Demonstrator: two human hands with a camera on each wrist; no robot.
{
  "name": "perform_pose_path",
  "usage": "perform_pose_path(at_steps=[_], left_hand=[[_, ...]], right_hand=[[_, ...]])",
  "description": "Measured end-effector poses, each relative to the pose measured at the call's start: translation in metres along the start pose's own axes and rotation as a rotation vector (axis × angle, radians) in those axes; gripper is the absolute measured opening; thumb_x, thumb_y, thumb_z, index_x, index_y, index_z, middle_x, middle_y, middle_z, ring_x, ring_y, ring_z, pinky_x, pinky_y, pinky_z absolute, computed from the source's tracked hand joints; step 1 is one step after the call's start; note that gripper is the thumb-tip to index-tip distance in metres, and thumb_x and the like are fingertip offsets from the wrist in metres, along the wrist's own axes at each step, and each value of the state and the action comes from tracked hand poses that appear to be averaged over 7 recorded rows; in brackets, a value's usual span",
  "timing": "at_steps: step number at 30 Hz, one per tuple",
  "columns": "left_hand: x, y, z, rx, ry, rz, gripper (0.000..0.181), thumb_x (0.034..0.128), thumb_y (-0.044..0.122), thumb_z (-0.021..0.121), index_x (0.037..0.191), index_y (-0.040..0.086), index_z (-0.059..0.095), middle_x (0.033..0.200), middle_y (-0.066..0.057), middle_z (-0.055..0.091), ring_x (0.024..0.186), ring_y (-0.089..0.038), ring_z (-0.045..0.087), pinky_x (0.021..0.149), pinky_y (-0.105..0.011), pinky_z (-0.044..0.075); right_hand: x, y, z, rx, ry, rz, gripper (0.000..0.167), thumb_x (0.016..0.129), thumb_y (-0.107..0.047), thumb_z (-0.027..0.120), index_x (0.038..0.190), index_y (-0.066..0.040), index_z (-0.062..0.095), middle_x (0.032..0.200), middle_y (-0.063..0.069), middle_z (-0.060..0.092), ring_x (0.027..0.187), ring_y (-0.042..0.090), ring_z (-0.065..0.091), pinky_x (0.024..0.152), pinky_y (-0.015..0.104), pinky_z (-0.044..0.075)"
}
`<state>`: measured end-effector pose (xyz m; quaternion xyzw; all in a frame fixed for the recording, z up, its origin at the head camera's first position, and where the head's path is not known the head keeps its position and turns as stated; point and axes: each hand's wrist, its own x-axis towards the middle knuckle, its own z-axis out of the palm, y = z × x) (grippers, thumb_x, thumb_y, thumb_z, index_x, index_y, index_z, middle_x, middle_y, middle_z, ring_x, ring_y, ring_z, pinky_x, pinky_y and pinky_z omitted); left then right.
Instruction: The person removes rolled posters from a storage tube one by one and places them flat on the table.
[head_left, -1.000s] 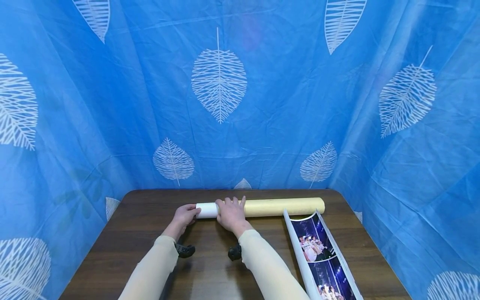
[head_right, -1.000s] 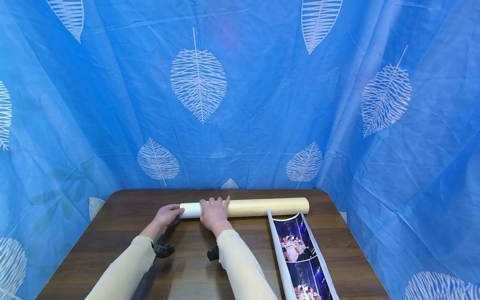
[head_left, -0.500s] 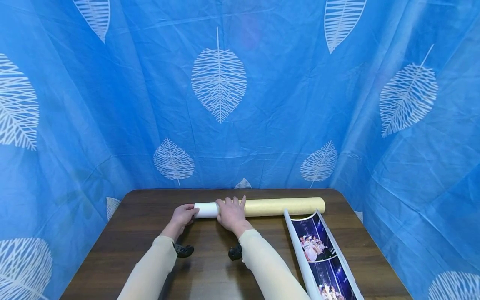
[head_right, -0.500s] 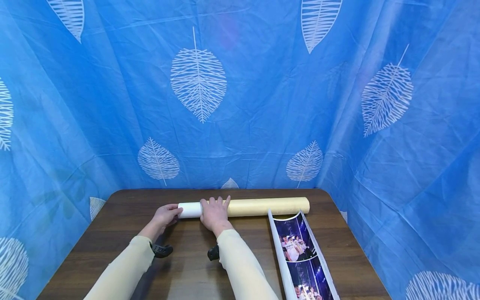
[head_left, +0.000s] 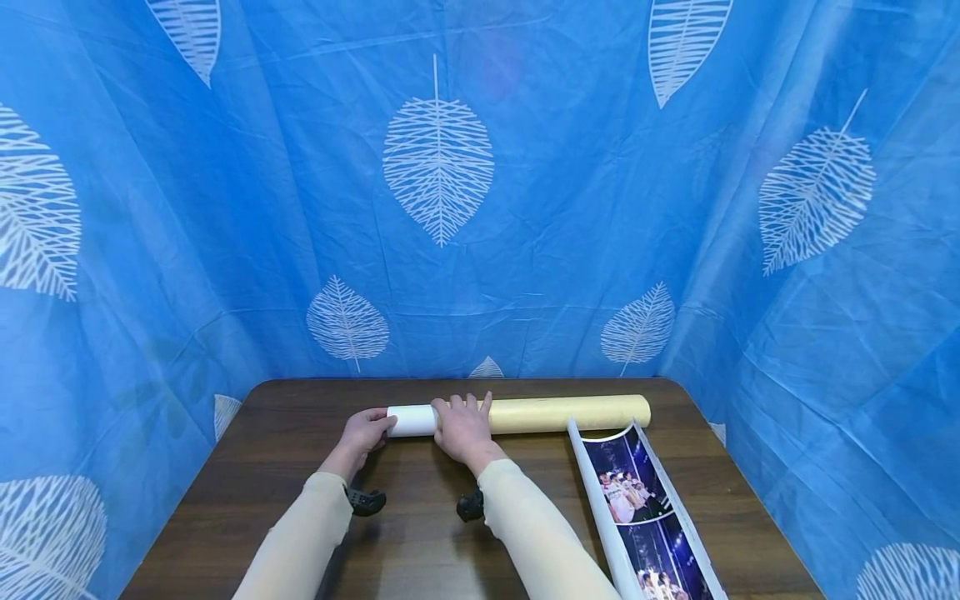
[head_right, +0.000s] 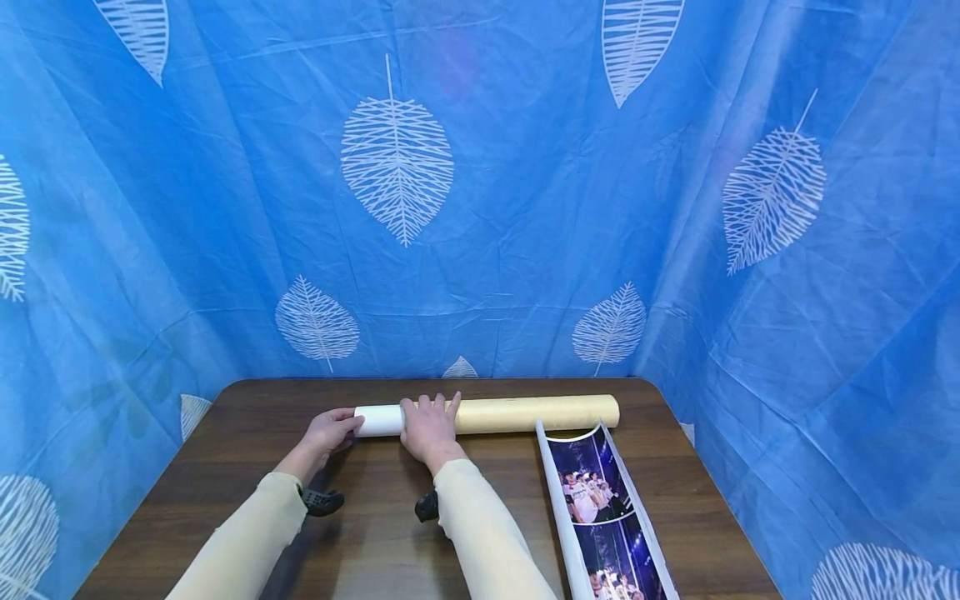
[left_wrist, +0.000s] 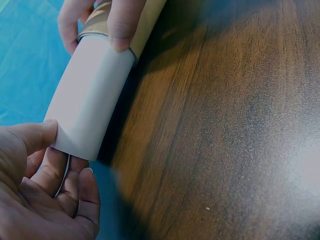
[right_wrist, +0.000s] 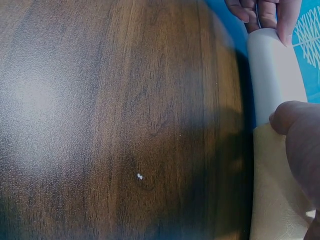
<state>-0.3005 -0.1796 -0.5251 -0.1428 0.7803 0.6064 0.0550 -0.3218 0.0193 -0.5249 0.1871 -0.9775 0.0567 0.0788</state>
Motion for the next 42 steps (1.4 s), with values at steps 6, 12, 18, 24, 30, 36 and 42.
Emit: perform_pose_path(at_steps=[6, 12, 18, 24, 30, 36, 42], left_hand=[[-0.001, 0.0, -0.001, -0.002, 0.005, -0.004, 0.046, 0.1048, 0.019, 0.059, 0.142, -0.008, 0.052, 0.142, -0.03, 0.05, 0.12, -0.041, 0.051, 0.106, -0.053, 0.046], [0.0, -0.002, -0.004, -0.003, 0.013, -0.016, 0.046, 0.1051, 0.019, 0.059, 0.143, -0.007, 0.051, 0.143, -0.03, 0.048, 0.123, -0.042, 0.05, 0.108, -0.053, 0.045], [0.002, -0.004, -0.006, -0.005, 0.022, -0.035, 0.048, 0.1047, 0.019, 0.06, 0.144, -0.006, 0.05, 0.145, -0.029, 0.047, 0.125, -0.042, 0.049, 0.109, -0.053, 0.044], [0.0, -0.004, -0.006, -0.013, 0.02, -0.032, 0.048, 0.1052, 0.02, 0.059, 0.144, -0.007, 0.05, 0.144, -0.03, 0.047, 0.125, -0.042, 0.049, 0.108, -0.053, 0.044], [-0.001, -0.003, -0.008, -0.013, 0.022, -0.031, 0.048, 0.1052, 0.019, 0.059, 0.144, -0.007, 0.049, 0.144, -0.03, 0.047, 0.125, -0.043, 0.048, 0.109, -0.054, 0.044], [-0.002, -0.002, -0.01, -0.014, 0.03, -0.043, 0.049, 0.1053, 0.02, 0.058, 0.145, -0.007, 0.048, 0.145, -0.031, 0.045, 0.126, -0.044, 0.047, 0.109, -0.054, 0.043], [-0.002, -0.003, -0.012, -0.021, 0.036, -0.042, 0.049, 0.1051, 0.02, 0.059, 0.145, -0.007, 0.049, 0.145, -0.03, 0.045, 0.125, -0.044, 0.047, 0.109, -0.054, 0.044]], right_hand=[[0.001, 0.0, 0.0, 0.002, 0.0, 0.0, 0.05, 0.091, -0.036, 0.074, 0.138, -0.028, 0.059, 0.131, 0.007, 0.063, 0.131, 0.04, 0.05, 0.113, 0.074, 0.018], [0.0, 0.0, -0.001, 0.012, -0.01, 0.008, 0.05, 0.092, -0.035, 0.074, 0.139, -0.027, 0.059, 0.131, 0.006, 0.062, 0.131, 0.039, 0.05, 0.114, 0.074, 0.018], [-0.001, 0.0, 0.001, 0.0, -0.005, 0.004, 0.05, 0.092, -0.036, 0.074, 0.139, -0.028, 0.059, 0.131, 0.006, 0.062, 0.131, 0.039, 0.05, 0.114, 0.073, 0.02], [-0.002, 0.0, 0.001, 0.003, 0.008, -0.001, 0.05, 0.091, -0.035, 0.075, 0.138, -0.027, 0.06, 0.13, 0.007, 0.063, 0.13, 0.04, 0.05, 0.113, 0.074, 0.018], [0.001, 0.001, 0.004, 0.011, 0.015, -0.005, 0.05, 0.091, -0.035, 0.075, 0.138, -0.026, 0.059, 0.131, 0.007, 0.063, 0.13, 0.04, 0.05, 0.113, 0.074, 0.018], [0.001, 0.001, 0.004, 0.001, 0.015, -0.005, 0.051, 0.091, -0.036, 0.075, 0.138, -0.027, 0.06, 0.131, 0.007, 0.063, 0.131, 0.04, 0.05, 0.113, 0.074, 0.019], [0.001, 0.001, 0.004, 0.006, 0.008, -0.003, 0.051, 0.091, -0.036, 0.075, 0.139, -0.027, 0.059, 0.132, 0.007, 0.062, 0.131, 0.04, 0.049, 0.113, 0.074, 0.019]])
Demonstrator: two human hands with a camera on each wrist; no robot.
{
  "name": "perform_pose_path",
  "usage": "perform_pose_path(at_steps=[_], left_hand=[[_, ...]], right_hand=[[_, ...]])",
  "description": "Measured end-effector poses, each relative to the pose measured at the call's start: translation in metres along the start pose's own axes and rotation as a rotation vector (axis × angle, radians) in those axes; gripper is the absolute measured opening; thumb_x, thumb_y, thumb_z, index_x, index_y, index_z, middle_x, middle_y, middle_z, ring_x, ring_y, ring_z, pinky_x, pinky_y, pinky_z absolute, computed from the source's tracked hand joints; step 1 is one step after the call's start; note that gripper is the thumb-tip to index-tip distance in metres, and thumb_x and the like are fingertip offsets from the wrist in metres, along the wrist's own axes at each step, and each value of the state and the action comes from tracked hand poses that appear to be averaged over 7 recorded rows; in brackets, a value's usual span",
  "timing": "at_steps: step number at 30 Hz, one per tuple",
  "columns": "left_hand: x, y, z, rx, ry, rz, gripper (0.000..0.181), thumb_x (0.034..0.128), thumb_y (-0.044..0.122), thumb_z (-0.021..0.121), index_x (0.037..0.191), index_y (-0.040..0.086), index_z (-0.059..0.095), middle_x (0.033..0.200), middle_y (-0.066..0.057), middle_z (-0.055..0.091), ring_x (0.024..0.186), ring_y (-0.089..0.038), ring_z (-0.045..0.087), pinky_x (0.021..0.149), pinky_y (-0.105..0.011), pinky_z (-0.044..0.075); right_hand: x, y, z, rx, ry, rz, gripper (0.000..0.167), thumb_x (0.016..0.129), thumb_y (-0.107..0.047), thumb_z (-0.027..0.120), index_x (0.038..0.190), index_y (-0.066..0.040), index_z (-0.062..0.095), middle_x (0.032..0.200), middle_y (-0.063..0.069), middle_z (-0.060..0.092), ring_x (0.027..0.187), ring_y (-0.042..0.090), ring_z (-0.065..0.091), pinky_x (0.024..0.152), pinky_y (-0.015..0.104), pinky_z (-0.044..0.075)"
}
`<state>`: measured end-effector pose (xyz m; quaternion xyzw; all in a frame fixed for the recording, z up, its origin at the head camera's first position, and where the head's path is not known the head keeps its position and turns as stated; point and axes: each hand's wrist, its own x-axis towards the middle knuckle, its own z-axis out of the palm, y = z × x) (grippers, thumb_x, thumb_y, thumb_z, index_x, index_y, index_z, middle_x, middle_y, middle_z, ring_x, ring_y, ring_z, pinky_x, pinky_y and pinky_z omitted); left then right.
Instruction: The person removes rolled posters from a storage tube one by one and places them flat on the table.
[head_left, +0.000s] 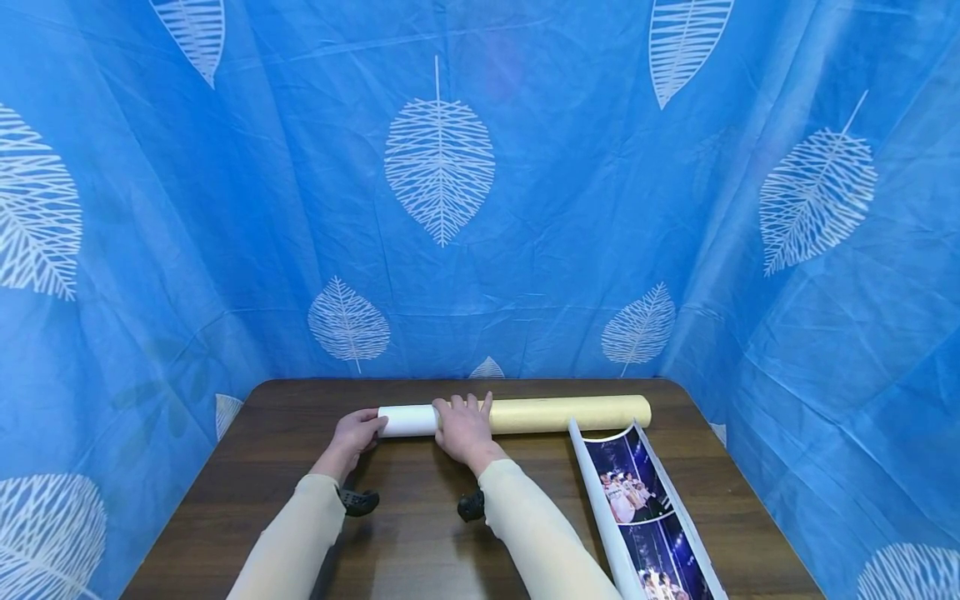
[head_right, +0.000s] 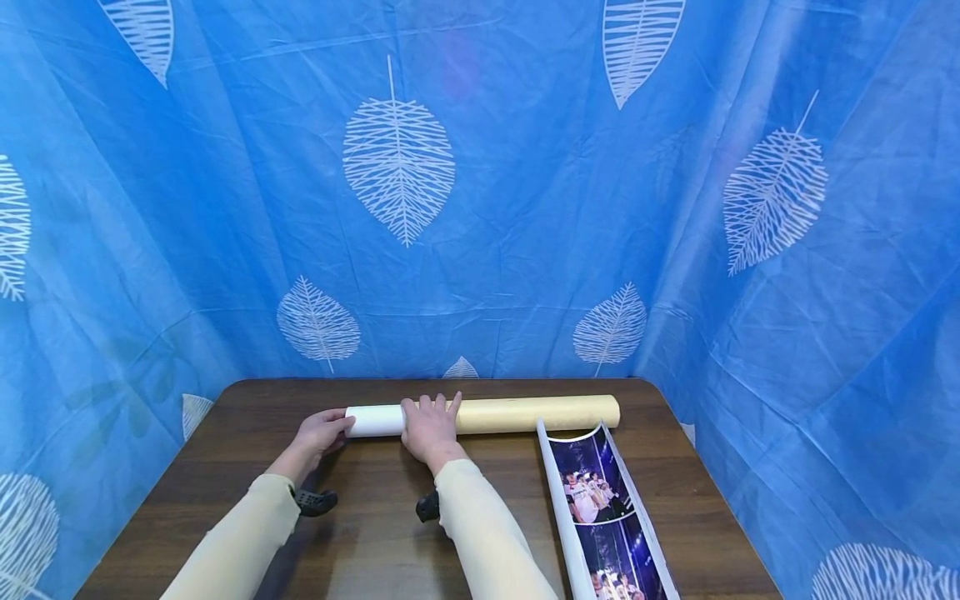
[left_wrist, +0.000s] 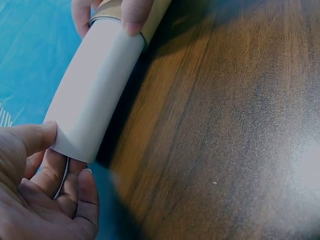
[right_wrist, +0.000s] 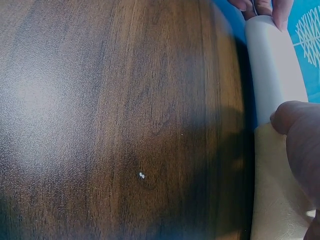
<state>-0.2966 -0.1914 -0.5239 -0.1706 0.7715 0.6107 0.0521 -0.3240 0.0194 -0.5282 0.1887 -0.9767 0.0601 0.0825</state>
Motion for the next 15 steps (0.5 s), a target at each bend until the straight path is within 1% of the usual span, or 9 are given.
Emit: perform_pose_path(at_steps=[9, 15], left_hand=[[-0.0023, -0.0023, 0.0018, -0.016, 0.012, -0.006, 0.05, 0.1052, 0.02, 0.058, 0.146, -0.006, 0.048, 0.146, -0.03, 0.045, 0.126, -0.043, 0.047, 0.109, -0.053, 0.044], [-0.004, -0.0041, 0.0051, -0.029, 0.019, 0.011, 0.053, 0.1041, 0.019, 0.06, 0.147, -0.008, 0.046, 0.148, -0.031, 0.044, 0.126, -0.043, 0.047, 0.109, -0.053, 0.044]], right_hand=[[-0.0026, 0.0, -0.0009, -0.005, -0.01, -0.005, 0.052, 0.091, -0.037, 0.074, 0.14, -0.028, 0.059, 0.133, 0.006, 0.062, 0.132, 0.04, 0.049, 0.114, 0.073, 0.018], [-0.0039, 0.001, 0.0014, 0.001, -0.003, -0.003, 0.051, 0.091, -0.036, 0.075, 0.139, -0.028, 0.059, 0.132, 0.006, 0.062, 0.132, 0.04, 0.049, 0.114, 0.073, 0.019]])
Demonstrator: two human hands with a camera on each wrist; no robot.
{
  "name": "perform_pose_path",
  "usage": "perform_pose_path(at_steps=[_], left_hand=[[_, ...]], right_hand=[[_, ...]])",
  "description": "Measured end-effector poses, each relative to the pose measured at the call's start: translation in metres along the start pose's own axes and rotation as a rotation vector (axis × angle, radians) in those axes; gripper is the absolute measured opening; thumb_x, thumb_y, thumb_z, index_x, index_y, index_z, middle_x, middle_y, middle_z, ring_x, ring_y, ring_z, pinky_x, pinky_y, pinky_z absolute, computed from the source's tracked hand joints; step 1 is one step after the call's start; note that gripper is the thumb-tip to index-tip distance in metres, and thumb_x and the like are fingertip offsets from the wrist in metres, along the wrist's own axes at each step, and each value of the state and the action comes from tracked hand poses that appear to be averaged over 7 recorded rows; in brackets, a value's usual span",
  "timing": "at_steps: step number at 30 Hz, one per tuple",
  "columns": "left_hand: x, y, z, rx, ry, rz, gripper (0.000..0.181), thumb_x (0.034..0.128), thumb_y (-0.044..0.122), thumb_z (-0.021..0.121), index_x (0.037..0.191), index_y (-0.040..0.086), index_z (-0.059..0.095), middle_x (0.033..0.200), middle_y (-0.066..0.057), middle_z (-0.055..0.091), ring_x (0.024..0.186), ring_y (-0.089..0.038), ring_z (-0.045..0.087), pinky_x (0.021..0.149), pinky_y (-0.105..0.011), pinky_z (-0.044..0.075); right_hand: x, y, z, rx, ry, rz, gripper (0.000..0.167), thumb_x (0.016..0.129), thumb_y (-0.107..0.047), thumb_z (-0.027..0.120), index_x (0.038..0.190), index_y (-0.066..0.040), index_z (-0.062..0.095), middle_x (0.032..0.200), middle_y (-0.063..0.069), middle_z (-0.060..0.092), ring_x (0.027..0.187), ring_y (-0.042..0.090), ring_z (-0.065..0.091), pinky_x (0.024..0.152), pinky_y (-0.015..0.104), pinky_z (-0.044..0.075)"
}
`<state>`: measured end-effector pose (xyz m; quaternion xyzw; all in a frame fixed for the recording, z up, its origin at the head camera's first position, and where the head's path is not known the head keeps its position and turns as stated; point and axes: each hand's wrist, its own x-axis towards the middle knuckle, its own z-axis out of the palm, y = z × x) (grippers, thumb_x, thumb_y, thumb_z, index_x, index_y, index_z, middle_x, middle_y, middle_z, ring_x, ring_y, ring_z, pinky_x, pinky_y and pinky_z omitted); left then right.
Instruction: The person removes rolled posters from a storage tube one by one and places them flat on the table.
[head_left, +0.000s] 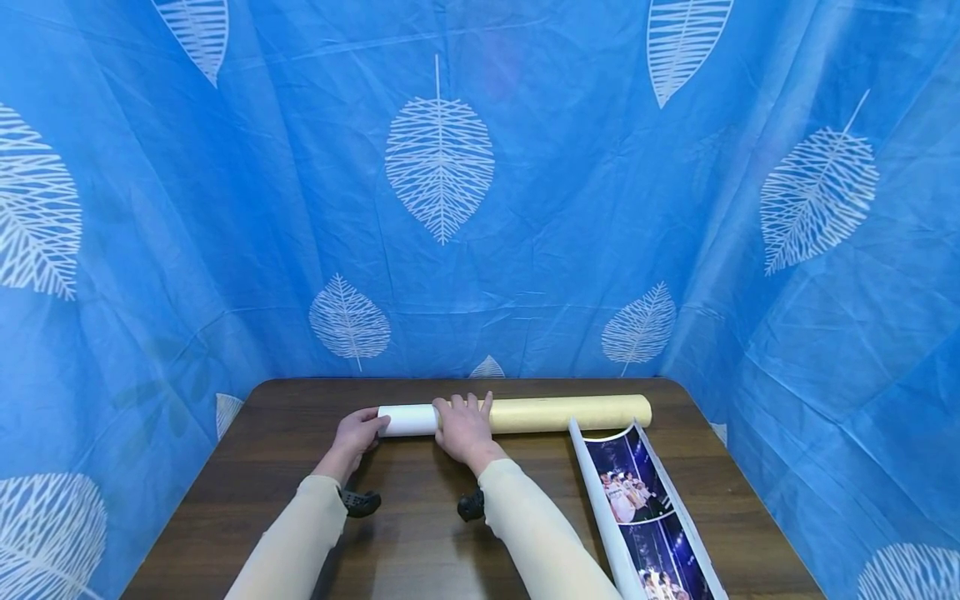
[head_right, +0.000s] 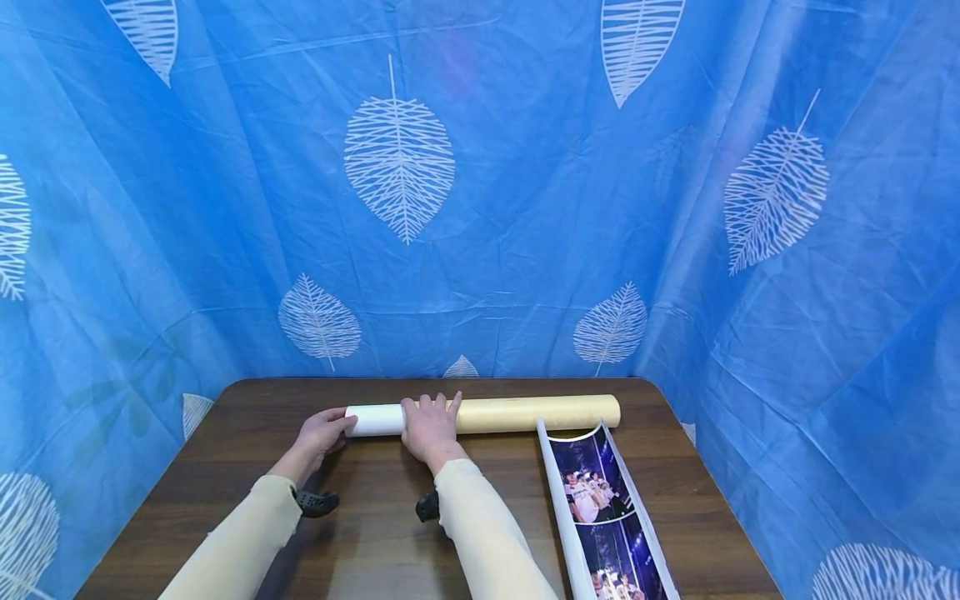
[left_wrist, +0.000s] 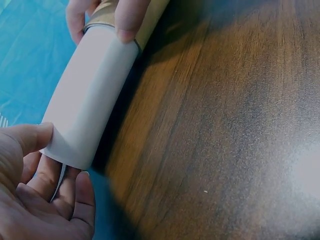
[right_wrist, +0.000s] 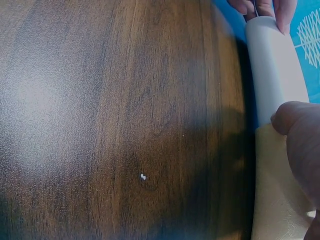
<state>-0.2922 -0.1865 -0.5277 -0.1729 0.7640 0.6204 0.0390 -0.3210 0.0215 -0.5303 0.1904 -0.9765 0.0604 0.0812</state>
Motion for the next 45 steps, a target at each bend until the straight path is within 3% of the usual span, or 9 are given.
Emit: perform_pose_path(at_steps=[19, 27, 38, 45], left_hand=[[-0.0018, -0.0028, 0.0019, 0.009, 0.006, 0.009, 0.055, 0.1041, 0.019, 0.061, 0.15, -0.006, 0.043, 0.151, -0.031, 0.04, 0.132, -0.045, 0.045, 0.111, -0.055, 0.041], [-0.0013, -0.0046, 0.0016, 0.012, 0.009, -0.009, 0.056, 0.1041, 0.019, 0.061, 0.151, -0.005, 0.042, 0.152, -0.03, 0.039, 0.134, -0.045, 0.044, 0.111, -0.056, 0.04], [-0.0066, -0.0051, 0.0012, 0.007, 0.007, 0.025, 0.056, 0.1049, 0.019, 0.059, 0.151, -0.007, 0.041, 0.153, -0.032, 0.038, 0.134, -0.047, 0.044, 0.111, -0.056, 0.039], [-0.0038, -0.0093, -0.0006, 0.01, 0.022, 0.01, 0.058, 0.1046, 0.022, 0.06, 0.152, -0.005, 0.041, 0.154, -0.031, 0.037, 0.135, -0.046, 0.043, 0.112, -0.056, 0.039]], right_hand=[[0.0, 0.0009, 0.002, 0.008, -0.016, -0.002, 0.053, 0.093, -0.037, 0.074, 0.142, -0.029, 0.057, 0.135, 0.006, 0.06, 0.135, 0.04, 0.046, 0.115, 0.074, 0.012], [-0.0014, 0.0004, 0.0022, 0.003, -0.007, -0.007, 0.051, 0.092, -0.036, 0.074, 0.14, -0.029, 0.058, 0.133, 0.006, 0.061, 0.133, 0.04, 0.047, 0.114, 0.074, 0.015], [-0.0029, 0.0013, 0.0037, 0.003, 0.008, -0.012, 0.051, 0.091, -0.035, 0.074, 0.139, -0.028, 0.059, 0.133, 0.007, 0.062, 0.133, 0.041, 0.048, 0.114, 0.074, 0.015], [-0.0049, 0.0012, 0.0006, 0.013, -0.002, -0.01, 0.051, 0.091, -0.035, 0.074, 0.139, -0.028, 0.059, 0.134, 0.007, 0.061, 0.133, 0.041, 0.047, 0.114, 0.074, 0.015]])
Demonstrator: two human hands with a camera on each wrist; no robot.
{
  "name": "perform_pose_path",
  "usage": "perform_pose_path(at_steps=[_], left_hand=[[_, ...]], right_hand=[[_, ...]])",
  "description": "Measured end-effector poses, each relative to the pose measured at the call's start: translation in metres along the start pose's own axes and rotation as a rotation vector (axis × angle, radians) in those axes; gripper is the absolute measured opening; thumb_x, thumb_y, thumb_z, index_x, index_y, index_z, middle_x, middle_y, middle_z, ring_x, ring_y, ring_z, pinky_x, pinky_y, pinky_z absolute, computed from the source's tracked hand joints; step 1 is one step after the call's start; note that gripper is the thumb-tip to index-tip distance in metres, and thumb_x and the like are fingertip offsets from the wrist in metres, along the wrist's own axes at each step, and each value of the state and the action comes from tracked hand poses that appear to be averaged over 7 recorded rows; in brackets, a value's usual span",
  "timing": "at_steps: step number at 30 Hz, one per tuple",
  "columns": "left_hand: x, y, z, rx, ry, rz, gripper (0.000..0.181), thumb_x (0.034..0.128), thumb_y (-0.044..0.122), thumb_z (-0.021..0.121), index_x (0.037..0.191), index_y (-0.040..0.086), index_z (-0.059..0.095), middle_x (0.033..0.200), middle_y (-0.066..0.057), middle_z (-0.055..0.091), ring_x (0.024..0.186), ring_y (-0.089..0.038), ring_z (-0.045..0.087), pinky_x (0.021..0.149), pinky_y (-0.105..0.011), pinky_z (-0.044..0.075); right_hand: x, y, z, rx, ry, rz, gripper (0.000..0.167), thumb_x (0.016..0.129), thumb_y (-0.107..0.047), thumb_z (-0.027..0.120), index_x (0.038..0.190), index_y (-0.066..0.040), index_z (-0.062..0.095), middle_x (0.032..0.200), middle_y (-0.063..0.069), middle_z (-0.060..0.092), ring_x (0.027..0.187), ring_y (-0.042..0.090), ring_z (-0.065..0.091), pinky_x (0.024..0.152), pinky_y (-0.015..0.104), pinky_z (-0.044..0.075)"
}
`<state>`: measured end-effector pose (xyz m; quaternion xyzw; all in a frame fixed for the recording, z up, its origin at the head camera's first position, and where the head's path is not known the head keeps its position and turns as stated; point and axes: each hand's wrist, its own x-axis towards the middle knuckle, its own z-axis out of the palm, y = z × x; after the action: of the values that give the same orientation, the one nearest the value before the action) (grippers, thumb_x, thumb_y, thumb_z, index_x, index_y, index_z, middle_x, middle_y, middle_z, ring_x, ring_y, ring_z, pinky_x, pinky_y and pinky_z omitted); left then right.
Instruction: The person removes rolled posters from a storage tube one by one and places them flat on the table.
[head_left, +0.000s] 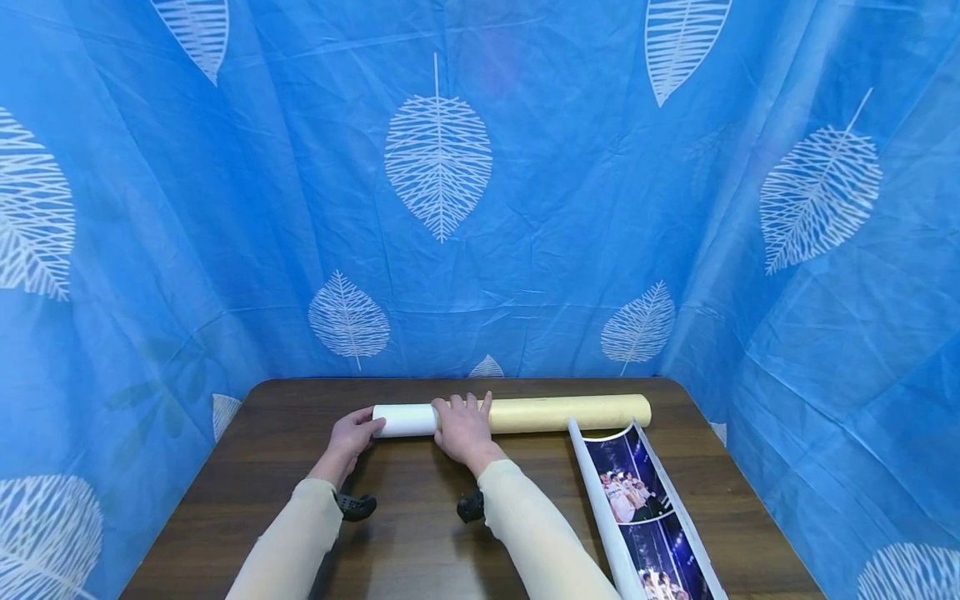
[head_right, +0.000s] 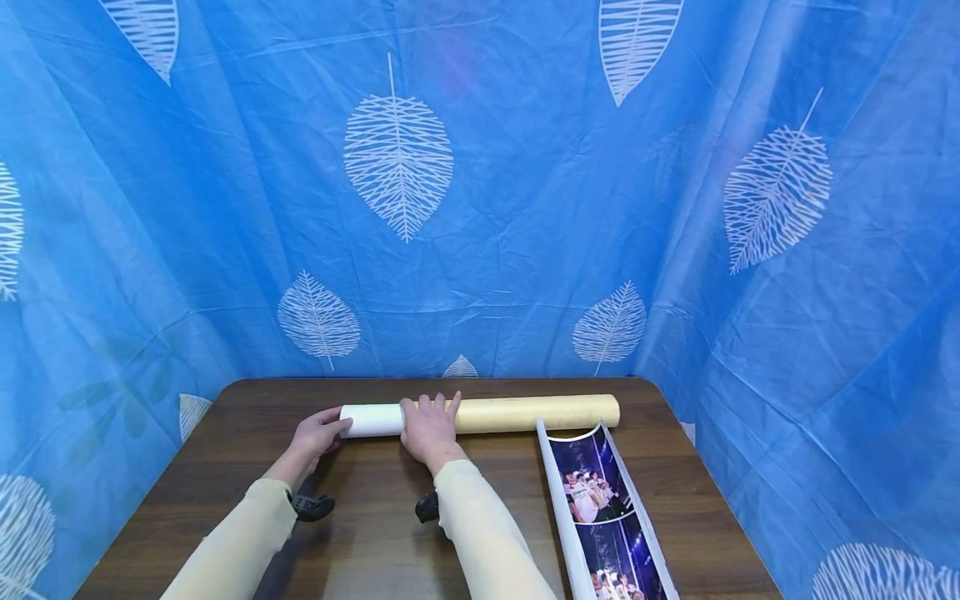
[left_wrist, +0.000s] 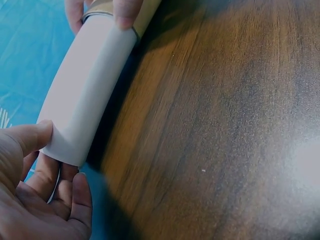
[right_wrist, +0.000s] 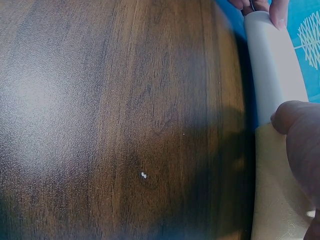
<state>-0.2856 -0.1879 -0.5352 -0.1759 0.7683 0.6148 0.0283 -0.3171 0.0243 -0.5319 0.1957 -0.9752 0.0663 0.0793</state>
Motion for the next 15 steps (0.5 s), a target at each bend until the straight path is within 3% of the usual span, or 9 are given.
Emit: perform_pose_path(at_steps=[15], left_hand=[[0.001, -0.0003, -0.0099, -0.002, -0.004, -0.002, 0.057, 0.105, 0.021, 0.059, 0.152, -0.005, 0.041, 0.155, -0.03, 0.035, 0.136, -0.045, 0.041, 0.113, -0.056, 0.038]], right_hand=[[-0.0005, -0.001, -0.0011, -0.004, -0.004, 0.003, 0.052, 0.092, -0.036, 0.074, 0.141, -0.028, 0.058, 0.134, 0.007, 0.061, 0.134, 0.041, 0.046, 0.114, 0.074, 0.015]])
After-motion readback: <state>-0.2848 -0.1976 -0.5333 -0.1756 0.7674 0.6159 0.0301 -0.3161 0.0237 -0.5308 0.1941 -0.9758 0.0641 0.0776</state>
